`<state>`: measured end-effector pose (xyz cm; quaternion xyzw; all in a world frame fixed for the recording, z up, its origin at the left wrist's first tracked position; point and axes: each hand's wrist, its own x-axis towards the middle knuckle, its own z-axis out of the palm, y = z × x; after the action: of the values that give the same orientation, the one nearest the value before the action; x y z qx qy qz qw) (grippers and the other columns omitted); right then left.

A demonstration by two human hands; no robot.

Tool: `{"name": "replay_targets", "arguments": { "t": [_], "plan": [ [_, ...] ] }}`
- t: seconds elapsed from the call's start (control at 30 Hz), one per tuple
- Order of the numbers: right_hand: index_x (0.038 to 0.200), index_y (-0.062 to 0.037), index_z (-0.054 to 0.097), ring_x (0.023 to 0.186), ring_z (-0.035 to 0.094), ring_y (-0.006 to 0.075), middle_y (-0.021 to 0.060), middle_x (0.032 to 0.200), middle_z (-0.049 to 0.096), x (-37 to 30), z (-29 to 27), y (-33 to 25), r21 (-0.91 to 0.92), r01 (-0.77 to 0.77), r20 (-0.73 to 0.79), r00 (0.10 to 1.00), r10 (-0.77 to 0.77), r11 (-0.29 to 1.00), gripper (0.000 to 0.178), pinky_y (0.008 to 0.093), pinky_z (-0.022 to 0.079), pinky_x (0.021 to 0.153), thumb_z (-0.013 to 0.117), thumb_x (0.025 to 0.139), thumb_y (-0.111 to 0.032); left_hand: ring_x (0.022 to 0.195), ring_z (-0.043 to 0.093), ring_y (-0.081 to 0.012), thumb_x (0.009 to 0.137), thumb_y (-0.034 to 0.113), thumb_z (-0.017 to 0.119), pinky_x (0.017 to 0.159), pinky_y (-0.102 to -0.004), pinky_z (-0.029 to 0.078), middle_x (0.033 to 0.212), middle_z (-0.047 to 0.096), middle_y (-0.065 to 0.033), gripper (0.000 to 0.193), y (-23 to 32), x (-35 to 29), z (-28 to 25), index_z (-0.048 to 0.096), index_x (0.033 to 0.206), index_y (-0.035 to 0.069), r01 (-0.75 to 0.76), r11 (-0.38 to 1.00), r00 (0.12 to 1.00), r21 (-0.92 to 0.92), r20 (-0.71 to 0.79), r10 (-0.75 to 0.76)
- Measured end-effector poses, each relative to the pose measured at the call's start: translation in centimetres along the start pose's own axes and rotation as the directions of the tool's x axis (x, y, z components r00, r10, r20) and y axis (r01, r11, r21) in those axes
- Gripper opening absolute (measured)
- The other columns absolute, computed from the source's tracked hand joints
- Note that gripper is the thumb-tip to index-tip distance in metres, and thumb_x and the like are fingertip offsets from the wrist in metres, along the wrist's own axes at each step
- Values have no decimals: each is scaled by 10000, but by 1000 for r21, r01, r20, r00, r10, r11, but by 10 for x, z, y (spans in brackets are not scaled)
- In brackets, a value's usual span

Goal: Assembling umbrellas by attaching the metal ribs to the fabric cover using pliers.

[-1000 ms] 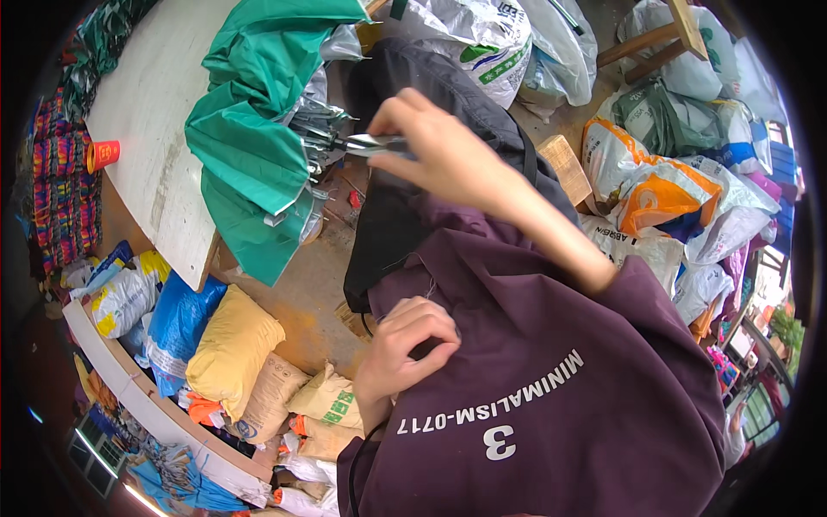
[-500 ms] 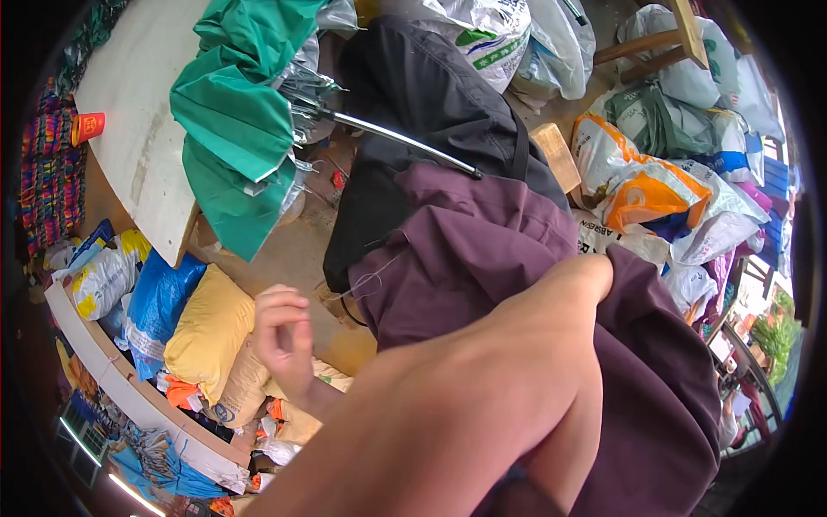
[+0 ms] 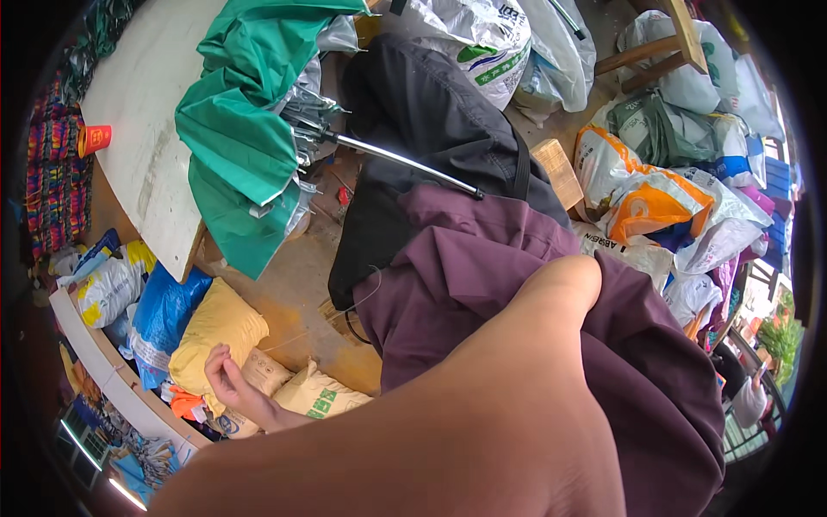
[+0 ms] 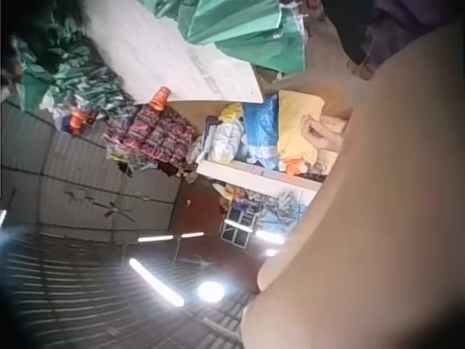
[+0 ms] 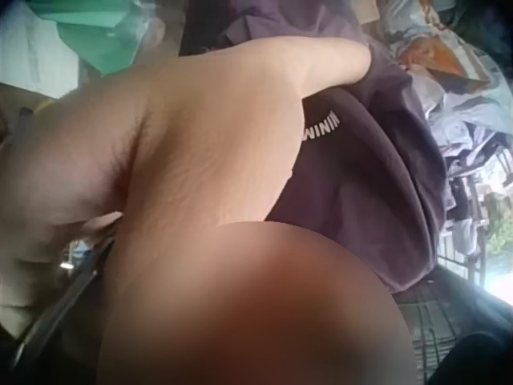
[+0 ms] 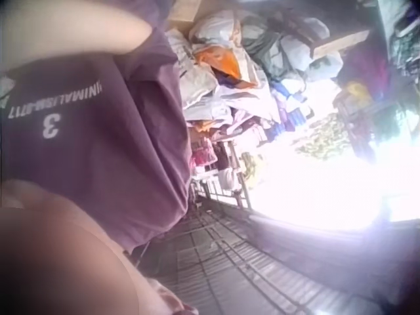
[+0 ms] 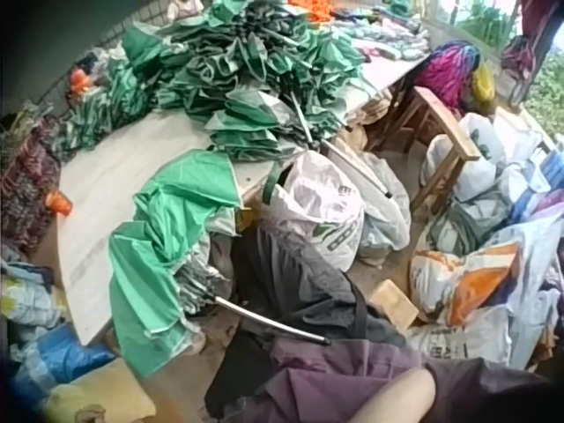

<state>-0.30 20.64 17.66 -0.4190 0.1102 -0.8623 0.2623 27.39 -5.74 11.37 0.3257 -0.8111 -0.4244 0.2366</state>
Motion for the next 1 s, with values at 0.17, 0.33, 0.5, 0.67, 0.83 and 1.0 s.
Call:
{"name": "replay_targets", "arguments": {
  "t": [0.17,0.33,0.5,0.67,0.83,1.0],
  "plan": [
    [972,35,612,790,614,151,87,884,657,0,-6,-11,-77,-4,-7,1000,3,997,130,270,470,664,608,904,-76,1088,546,-206,993,159,541,998,-349,408,1092,611,-117,203,-25,-2,-52,597,1071,-20,181,967,929,177,-352,-110],
    [965,32,615,774,610,152,86,876,656,-2,-11,-25,-150,-26,-11,1000,24,988,128,268,464,652,614,898,-78,1076,565,-213,992,191,561,971,-340,440,1155,610,-134,285,-52,-3,-94,579,1165,-35,339,879,849,335,-512,-132],
    [958,29,618,758,606,154,85,868,655,-9,-11,-43,-206,-86,-39,996,80,975,126,266,458,641,619,892,-79,1107,567,-232,977,157,578,983,-349,443,1191,604,-150,309,-93,5,-103,548,1212,-42,271,879,885,393,-461,-67],
    [950,25,621,743,602,155,85,861,654,-16,-11,-56,-253,-137,-77,990,121,958,124,264,452,629,625,886,-81,1145,563,-251,964,119,589,1003,-359,440,1217,599,-164,336,-100,17,-88,519,1246,-48,100,890,936,446,-346,68],
    [943,22,623,727,598,157,84,853,654,-16,-16,-62,-286,-156,-83,987,138,945,122,262,446,618,631,880,-82,1146,559,-256,962,130,587,1002,-364,436,1231,592,-171,331,-55,33,-34,528,1233,-51,56,936,937,348,-342,71],
    [935,19,626,711,594,158,84,846,653,-14,-34,-68,-321,-171,-44,985,166,931,120,260,440,606,637,874,-84,1149,555,-253,958,120,580,1016,-377,417,1227,593,-169,313,-3,41,6,539,1217,-50,-44,922,937,385,-305,172]
  ]
}}
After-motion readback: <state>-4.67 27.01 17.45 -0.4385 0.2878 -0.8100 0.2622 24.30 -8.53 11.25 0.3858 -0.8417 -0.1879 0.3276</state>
